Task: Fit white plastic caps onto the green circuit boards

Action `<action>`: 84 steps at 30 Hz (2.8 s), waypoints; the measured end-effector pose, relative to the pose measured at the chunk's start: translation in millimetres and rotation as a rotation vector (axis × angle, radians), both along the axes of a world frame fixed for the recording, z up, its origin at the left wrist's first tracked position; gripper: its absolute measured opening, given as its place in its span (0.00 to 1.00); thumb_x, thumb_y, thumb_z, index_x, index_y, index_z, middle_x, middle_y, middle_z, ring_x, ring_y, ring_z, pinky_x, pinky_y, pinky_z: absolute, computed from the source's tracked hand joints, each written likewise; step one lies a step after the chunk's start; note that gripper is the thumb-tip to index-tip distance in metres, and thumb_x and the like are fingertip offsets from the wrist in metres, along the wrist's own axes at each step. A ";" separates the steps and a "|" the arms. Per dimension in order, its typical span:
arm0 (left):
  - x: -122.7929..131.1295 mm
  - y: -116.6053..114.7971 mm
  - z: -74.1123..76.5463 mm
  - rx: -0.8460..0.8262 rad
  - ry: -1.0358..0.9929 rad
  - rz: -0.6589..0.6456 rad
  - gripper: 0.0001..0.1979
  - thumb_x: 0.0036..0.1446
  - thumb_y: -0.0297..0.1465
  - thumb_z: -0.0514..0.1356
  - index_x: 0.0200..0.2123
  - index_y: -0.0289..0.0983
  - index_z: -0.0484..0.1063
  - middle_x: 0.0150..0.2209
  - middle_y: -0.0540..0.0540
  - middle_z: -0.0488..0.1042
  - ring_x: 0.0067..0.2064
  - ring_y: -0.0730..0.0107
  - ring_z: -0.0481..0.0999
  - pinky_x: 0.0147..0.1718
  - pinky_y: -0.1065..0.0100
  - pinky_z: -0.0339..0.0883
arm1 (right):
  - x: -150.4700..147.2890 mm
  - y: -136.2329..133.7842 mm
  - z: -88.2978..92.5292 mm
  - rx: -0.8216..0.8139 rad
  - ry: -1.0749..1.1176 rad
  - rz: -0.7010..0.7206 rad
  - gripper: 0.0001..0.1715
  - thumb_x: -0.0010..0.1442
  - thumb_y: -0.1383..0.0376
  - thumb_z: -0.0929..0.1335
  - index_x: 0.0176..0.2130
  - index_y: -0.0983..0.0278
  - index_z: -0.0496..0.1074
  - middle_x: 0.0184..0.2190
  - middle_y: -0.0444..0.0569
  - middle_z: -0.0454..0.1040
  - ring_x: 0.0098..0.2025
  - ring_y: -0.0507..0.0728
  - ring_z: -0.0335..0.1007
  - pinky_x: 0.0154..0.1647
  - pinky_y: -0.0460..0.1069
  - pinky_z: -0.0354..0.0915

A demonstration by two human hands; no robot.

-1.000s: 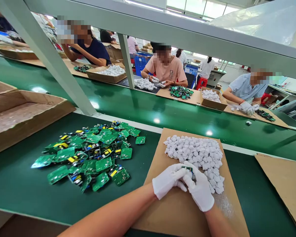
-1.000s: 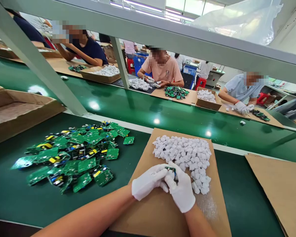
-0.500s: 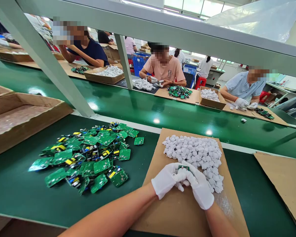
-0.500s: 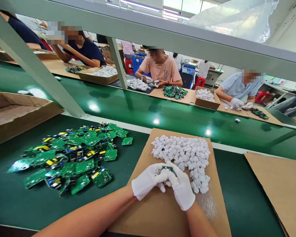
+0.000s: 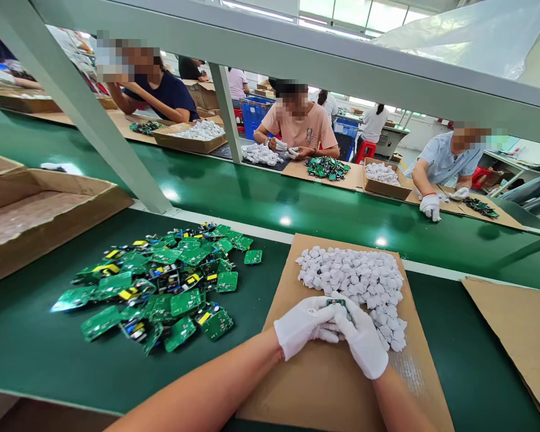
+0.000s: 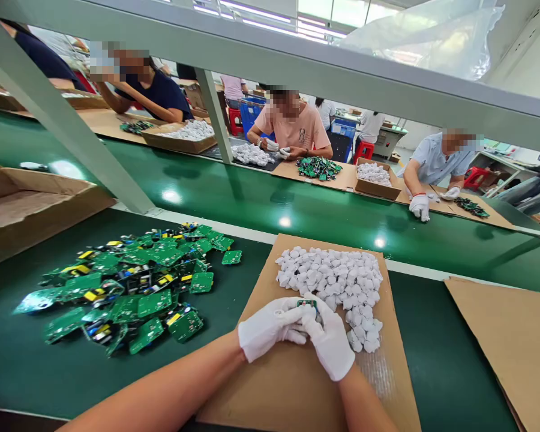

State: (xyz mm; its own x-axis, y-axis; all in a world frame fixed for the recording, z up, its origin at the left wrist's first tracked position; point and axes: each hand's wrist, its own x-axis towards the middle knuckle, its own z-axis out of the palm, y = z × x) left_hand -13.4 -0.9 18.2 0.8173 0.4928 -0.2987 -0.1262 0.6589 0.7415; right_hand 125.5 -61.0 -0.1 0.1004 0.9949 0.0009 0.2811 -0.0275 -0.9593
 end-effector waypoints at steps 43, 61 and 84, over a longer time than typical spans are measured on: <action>-36.9 234.0 9.7 1.016 1.175 0.367 0.17 0.58 0.35 0.54 0.49 0.35 0.64 0.49 0.43 0.66 0.46 0.64 0.69 0.43 0.56 0.66 | 3.7 -3.3 -5.9 0.206 -0.301 -0.073 0.22 0.55 0.64 0.65 0.51 0.60 0.68 0.41 0.50 0.73 0.29 0.54 0.70 0.31 0.47 0.70; -104.2 136.4 20.8 1.606 1.331 -0.127 0.20 0.34 0.33 0.67 0.36 0.39 0.76 0.57 0.40 0.60 0.62 0.43 0.44 0.56 0.46 0.31 | -1.4 -0.8 -4.6 0.357 -0.471 -0.021 0.21 0.56 0.69 0.61 0.50 0.61 0.68 0.50 0.52 0.69 0.31 0.52 0.72 0.39 0.49 0.70; 11.2 -15.9 -26.8 -0.296 -0.186 -0.073 0.15 0.46 0.26 0.60 0.39 0.38 0.63 0.30 0.49 0.70 0.25 0.75 0.72 0.22 0.74 0.58 | 69.0 -57.1 -8.7 0.077 -1.013 -0.292 0.07 0.56 0.62 0.64 0.29 0.62 0.68 0.32 0.45 0.69 0.29 0.51 0.68 0.30 0.45 0.61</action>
State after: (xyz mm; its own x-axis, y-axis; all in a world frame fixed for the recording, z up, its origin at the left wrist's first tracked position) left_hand -2.1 -16.8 -8.6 0.9009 0.3457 -0.2624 -0.1861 0.8538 0.4862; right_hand 194.6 -118.0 -8.8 0.2529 0.9260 0.2801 0.9438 -0.1725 -0.2821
